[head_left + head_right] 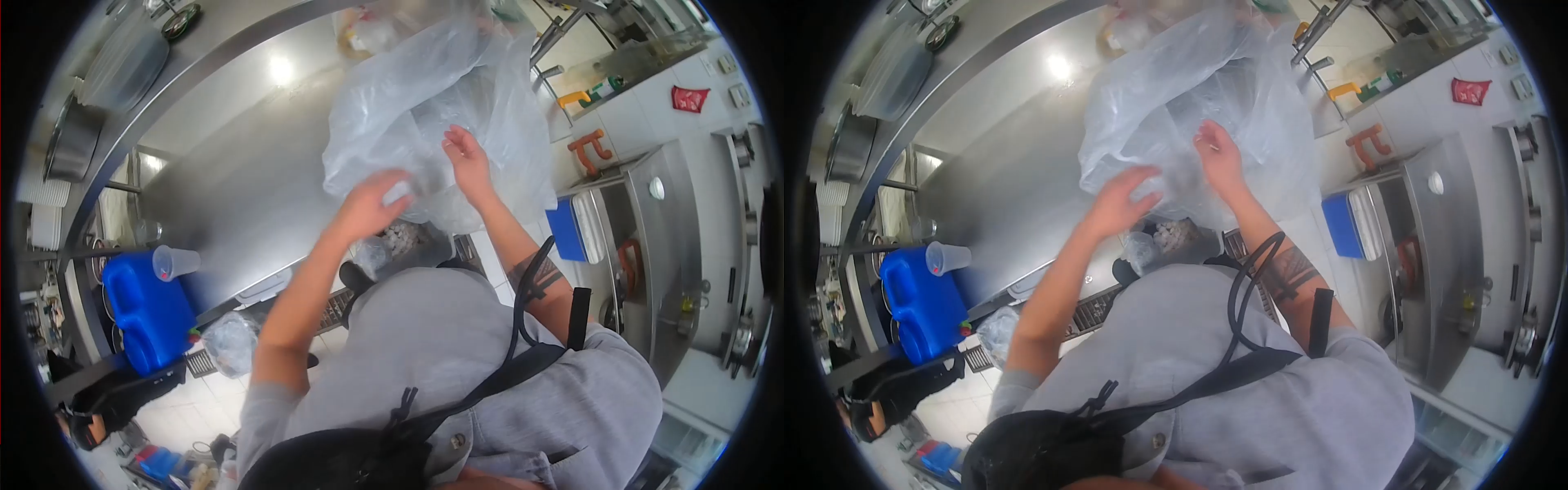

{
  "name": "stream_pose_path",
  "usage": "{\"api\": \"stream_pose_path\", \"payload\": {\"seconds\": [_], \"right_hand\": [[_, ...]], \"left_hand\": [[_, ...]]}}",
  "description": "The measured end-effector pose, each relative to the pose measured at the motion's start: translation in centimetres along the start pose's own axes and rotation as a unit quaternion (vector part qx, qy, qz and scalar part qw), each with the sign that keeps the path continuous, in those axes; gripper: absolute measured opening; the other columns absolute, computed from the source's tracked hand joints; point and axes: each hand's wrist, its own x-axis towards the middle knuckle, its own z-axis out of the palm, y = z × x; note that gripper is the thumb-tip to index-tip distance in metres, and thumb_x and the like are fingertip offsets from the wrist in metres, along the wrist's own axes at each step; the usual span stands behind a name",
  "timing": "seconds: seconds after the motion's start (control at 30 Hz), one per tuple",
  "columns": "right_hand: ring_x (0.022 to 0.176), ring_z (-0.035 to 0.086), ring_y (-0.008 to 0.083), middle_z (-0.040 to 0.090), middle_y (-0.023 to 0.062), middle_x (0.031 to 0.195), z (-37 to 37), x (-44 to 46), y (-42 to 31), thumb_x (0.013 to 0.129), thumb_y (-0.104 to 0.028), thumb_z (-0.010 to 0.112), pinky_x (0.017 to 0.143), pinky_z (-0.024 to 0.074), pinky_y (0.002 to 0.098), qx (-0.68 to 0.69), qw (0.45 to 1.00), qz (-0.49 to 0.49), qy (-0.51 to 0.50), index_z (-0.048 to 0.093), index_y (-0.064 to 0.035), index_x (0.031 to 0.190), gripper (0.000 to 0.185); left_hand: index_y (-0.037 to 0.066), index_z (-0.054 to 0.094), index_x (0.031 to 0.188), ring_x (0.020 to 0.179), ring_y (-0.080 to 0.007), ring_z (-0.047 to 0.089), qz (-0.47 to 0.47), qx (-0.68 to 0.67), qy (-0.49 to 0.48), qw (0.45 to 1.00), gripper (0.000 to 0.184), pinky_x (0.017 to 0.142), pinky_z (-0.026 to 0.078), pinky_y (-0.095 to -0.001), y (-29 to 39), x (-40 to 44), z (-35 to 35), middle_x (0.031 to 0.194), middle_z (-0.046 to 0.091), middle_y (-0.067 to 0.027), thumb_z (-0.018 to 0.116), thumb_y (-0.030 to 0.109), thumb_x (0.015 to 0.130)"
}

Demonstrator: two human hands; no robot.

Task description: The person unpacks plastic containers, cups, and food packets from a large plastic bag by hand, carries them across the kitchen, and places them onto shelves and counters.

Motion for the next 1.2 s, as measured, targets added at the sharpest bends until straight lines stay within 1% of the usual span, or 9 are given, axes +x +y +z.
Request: {"api": "stream_pose_path", "payload": {"seconds": [0.07, 0.17, 0.33, 0.67, 0.77, 0.83, 1.03, 1.13, 1.2], "right_hand": [[0.134, 0.051, 0.0267, 0.055, 0.0199, 0.143, -3.6, 2.3, 0.5, 0.096, -0.026, 0.063, 0.110, 0.0396, 0.0382, -0.142, 0.984, 0.101, -0.032, 0.048, 0.0001, 0.145, 0.057], [0.142, 0.040, 0.0413, 0.047, 0.0311, 0.146, -9.4, 7.0, 5.5, 0.087, -0.050, 0.067, 0.115, 0.0344, 0.0463, -0.326, 0.941, 0.061, -0.068, 0.044, -0.0054, 0.150, 0.081], [0.145, 0.023, 0.0547, 0.026, 0.0368, 0.155, -17.5, 14.5, 6.5, 0.083, -0.052, 0.069, 0.116, 0.0282, 0.0582, -0.437, 0.899, 0.020, -0.012, 0.042, -0.0066, 0.150, 0.085], [0.142, 0.032, 0.0488, 0.038, 0.0359, 0.149, -15.3, 16.3, 4.2, 0.086, -0.036, 0.072, 0.117, 0.0288, 0.0485, -0.348, 0.922, -0.162, 0.051, 0.049, -0.0046, 0.145, 0.071], [0.129, 0.050, 0.0408, 0.053, 0.0285, 0.138, -12.3, 16.5, 3.0, 0.088, -0.028, 0.071, 0.110, 0.0396, 0.0463, -0.272, 0.932, -0.240, 0.002, 0.057, -0.0025, 0.135, 0.056], [0.107, 0.065, 0.0314, 0.066, 0.0183, 0.123, -9.8, 17.1, 0.8, 0.090, -0.026, 0.068, 0.094, 0.0505, 0.0421, -0.152, 0.972, -0.073, -0.165, 0.058, -0.0002, 0.131, 0.049], [0.088, 0.064, 0.0204, 0.065, 0.0079, 0.105, 0.2, 24.3, -1.6, 0.096, -0.021, 0.061, 0.077, 0.0568, 0.0320, 0.083, 0.954, 0.135, -0.255, 0.061, -0.0026, 0.124, 0.034], [0.087, 0.060, 0.0210, 0.060, 0.0078, 0.106, 4.9, 29.6, 0.2, 0.096, -0.022, 0.060, 0.076, 0.0588, 0.0374, 0.090, 0.952, 0.122, -0.268, 0.056, -0.0048, 0.128, 0.036], [0.090, 0.057, 0.0215, 0.055, 0.0080, 0.109, 6.7, 31.2, -0.6, 0.095, -0.027, 0.063, 0.076, 0.0599, 0.0423, 0.023, 0.962, 0.106, -0.250, 0.050, -0.0072, 0.132, 0.044]], "left_hand": [[0.007, 0.051, 0.140, 0.134, -0.0386, 0.046, -0.015, 0.073, 0.004, 0.997, 0.058, 0.114, 0.035, -0.0449, -1.5, 4.9, 1.0, 0.142, 0.052, -0.0209, 0.072, 0.026, 0.089], [0.006, 0.043, 0.147, 0.140, -0.0480, 0.034, -0.137, 0.259, 0.125, 0.948, 0.077, 0.118, 0.028, -0.0517, -3.2, 11.2, -1.4, 0.147, 0.043, -0.0292, 0.074, 0.038, 0.084], [0.008, 0.041, 0.148, 0.134, -0.0465, 0.038, -0.141, 0.441, 0.269, 0.845, 0.087, 0.107, 0.028, -0.0683, 2.1, 15.7, -6.8, 0.143, 0.044, -0.0272, 0.078, 0.041, 0.077], [0.015, 0.040, 0.151, 0.139, -0.0444, 0.032, -0.211, 0.625, 0.252, 0.708, 0.079, 0.103, 0.027, -0.0714, 7.6, 15.0, -6.5, 0.152, 0.037, -0.0185, 0.067, 0.011, 0.077], [0.017, 0.040, 0.151, 0.138, -0.0435, 0.035, -0.209, 0.640, 0.233, 0.702, 0.080, 0.103, 0.029, -0.0694, 8.4, 13.5, -6.4, 0.152, 0.038, -0.0155, 0.063, 0.004, 0.076], [0.018, 0.040, 0.151, 0.137, -0.0432, 0.037, -0.218, 0.631, 0.230, 0.708, 0.080, 0.103, 0.030, -0.0682, 9.6, 12.3, -5.9, 0.152, 0.039, -0.0143, 0.062, 0.003, 0.076], [0.017, 0.047, 0.147, 0.130, -0.0389, 0.044, -0.181, 0.612, 0.272, 0.720, 0.073, 0.102, 0.036, -0.0596, 15.5, 11.3, -5.2, 0.144, 0.049, -0.0112, 0.065, 0.006, 0.077], [0.017, 0.054, 0.140, 0.128, -0.0362, 0.046, -0.144, 0.608, 0.285, 0.727, 0.064, 0.100, 0.039, -0.0558, 19.3, 12.2, -6.2, 0.140, 0.053, -0.0095, 0.070, 0.012, 0.078], [0.004, 0.058, 0.134, 0.113, -0.0385, 0.054, -0.155, 0.559, 0.255, 0.773, 0.056, 0.096, 0.043, -0.0508, 22.8, 12.8, -6.6, 0.132, 0.058, -0.0173, 0.063, 0.008, 0.078]]}}
